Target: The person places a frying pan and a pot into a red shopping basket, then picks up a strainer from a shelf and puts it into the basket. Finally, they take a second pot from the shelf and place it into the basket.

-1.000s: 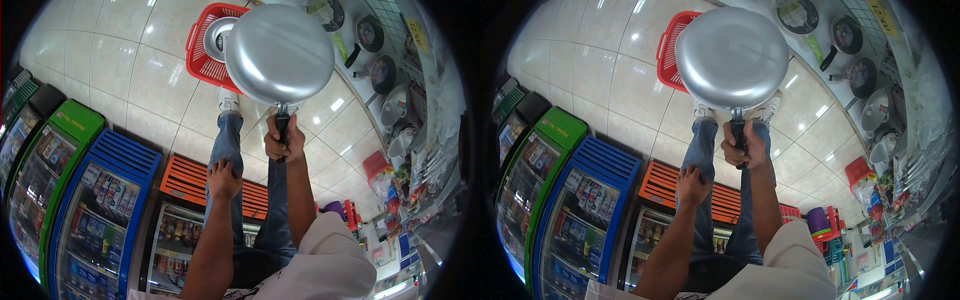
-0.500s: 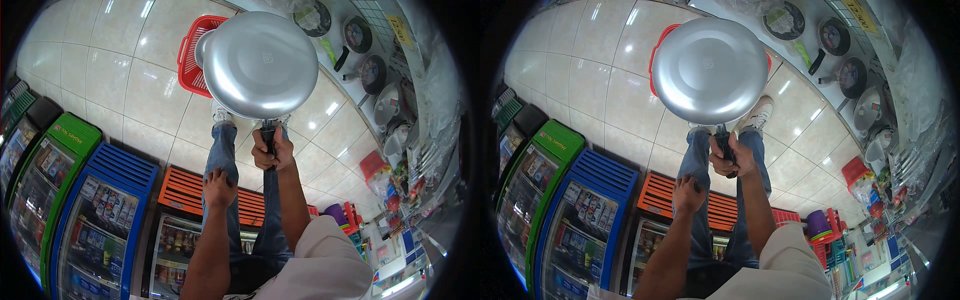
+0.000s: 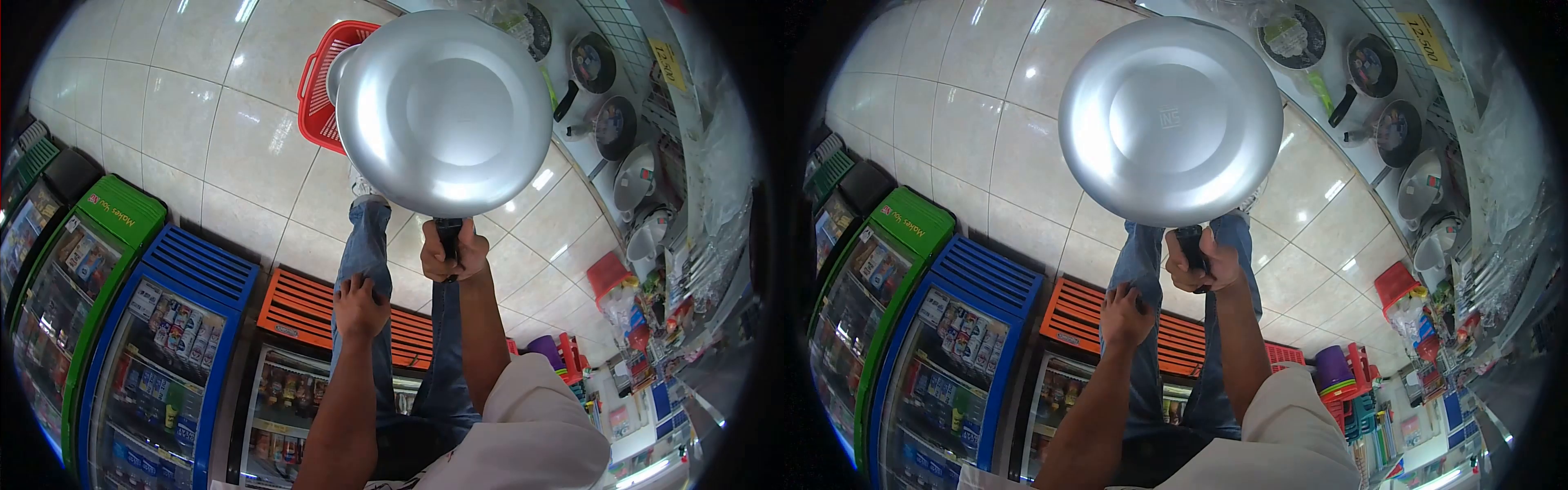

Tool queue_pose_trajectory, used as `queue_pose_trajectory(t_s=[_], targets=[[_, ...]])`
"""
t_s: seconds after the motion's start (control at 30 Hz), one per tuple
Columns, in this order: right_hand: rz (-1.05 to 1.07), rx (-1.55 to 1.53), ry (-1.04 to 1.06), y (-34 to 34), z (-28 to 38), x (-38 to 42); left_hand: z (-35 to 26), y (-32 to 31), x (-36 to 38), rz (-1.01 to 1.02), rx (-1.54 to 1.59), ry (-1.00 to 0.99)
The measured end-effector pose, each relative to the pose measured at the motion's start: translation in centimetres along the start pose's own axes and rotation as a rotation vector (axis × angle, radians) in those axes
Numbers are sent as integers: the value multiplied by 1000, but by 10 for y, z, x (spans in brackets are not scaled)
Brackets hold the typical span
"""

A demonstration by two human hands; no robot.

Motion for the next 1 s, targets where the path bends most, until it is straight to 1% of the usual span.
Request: queue_pose_trajectory(t_s=[0.2,0.3,0.5,0.57,0.6,0.67,0.7,0.77,0.83,0.9,0.93,0.97,1.0], targets=[[-11,1,-12,1,0,0,1,1,-2,69,31,18],[-12,18,-6,-1,2,-3,2,-1,-1,36,37,8],[17,7,-24,-1,3,-8,3,0,-2,35,27,4],[-84,105,16,-3,7,-11,3,1,-1,32,31,5],[-82,105,15,-6,9,-15,3,1,-1,27,34,5],[-671,564,37,-1,19,-15,3,1,-2,21,35,7],[-671,564,36,-5,20,-22,3,1,-2,17,34,5],[-1055,972,127,-8,33,-27,2,2,-2,27,26,9],[-1078,978,160,-1,33,-26,3,3,-1,36,16,18],[-1067,1059,334,-2,32,-29,2,4,-1,24,16,14],[-1025,985,291,-3,32,-28,2,4,-1,25,18,14],[-1026,985,289,-7,35,-25,2,3,-1,28,18,11],[-994,884,221,-10,35,-24,2,4,-1,29,17,8]])
Point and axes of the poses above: each hand's wrist, its own x-axis away from the middle knuckle, its own y-axis out of the back of the hand, z = x × y, the point moved 3 cm from there along -x, towards the middle knuckle, and after that the axes turned 11 degrees about z, right-handed, at the moved point
